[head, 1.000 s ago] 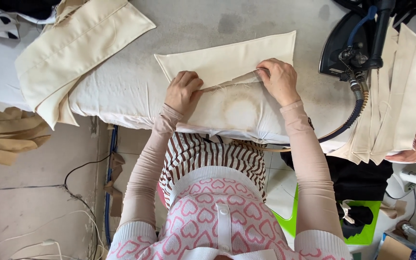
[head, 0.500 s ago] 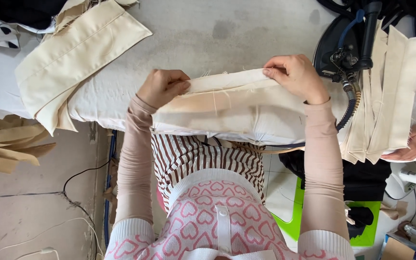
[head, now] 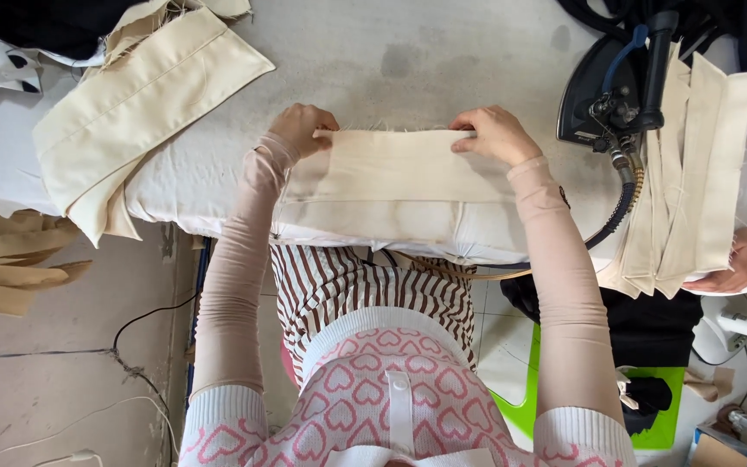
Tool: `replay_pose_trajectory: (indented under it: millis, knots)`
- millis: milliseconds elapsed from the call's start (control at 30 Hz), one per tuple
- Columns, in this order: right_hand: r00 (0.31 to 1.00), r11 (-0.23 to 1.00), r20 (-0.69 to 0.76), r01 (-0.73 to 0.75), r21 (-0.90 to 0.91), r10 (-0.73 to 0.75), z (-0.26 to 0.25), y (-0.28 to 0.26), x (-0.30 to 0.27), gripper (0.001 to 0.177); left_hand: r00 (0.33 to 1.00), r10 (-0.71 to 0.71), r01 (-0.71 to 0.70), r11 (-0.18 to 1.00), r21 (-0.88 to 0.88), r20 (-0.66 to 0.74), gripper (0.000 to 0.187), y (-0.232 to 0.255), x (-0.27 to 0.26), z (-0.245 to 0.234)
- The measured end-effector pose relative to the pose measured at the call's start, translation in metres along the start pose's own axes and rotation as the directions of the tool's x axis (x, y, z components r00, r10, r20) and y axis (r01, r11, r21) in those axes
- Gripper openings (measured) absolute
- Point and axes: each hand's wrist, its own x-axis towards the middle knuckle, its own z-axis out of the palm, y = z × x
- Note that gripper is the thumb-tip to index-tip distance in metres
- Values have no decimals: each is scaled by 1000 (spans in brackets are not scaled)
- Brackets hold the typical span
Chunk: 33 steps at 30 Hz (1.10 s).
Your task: The person irons multiple pieces of light-colored fabric on a padded ironing table. They repeatedly fold the fabric edges, press them with a steam iron, and stack the finished pieces. The person also briefly reaches down to adjust a cable on the floor.
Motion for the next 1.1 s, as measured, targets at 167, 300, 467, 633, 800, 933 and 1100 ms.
replay_pose_trajectory:
  millis: [167,300,467,633,800,933,1100]
  knots:
    - [945,965,-274,115,-236,-180,7,24,23,17,903,214,-131,963,235,-373,14,26,-3,-29]
    - [780,867,-449,230,-442,-436,14,27,26,17,834,341,-69,844,531,-434,17,23,12,-18]
    - [667,806,-501,268,-528,-551,24,25,25,16,916,293,-91,817,569,-275,43,49,33,-6]
    - [623,790,-527,265,-552,-578,19,18,17,17,805,481,-254,809,531,-348,66,69,70,22]
    - [571,718,-500,247,-651,-651,17,22,1,14,676,647,-277,666,692,-353,28,73,72,47]
    - [550,699,-495,255,-668,-673,22,26,-12,15,591,733,-249,563,789,-337,18,89,35,40]
    - [525,686,-504,235,-689,-685,31,38,-15,24,591,726,-270,588,762,-351,13,98,17,49]
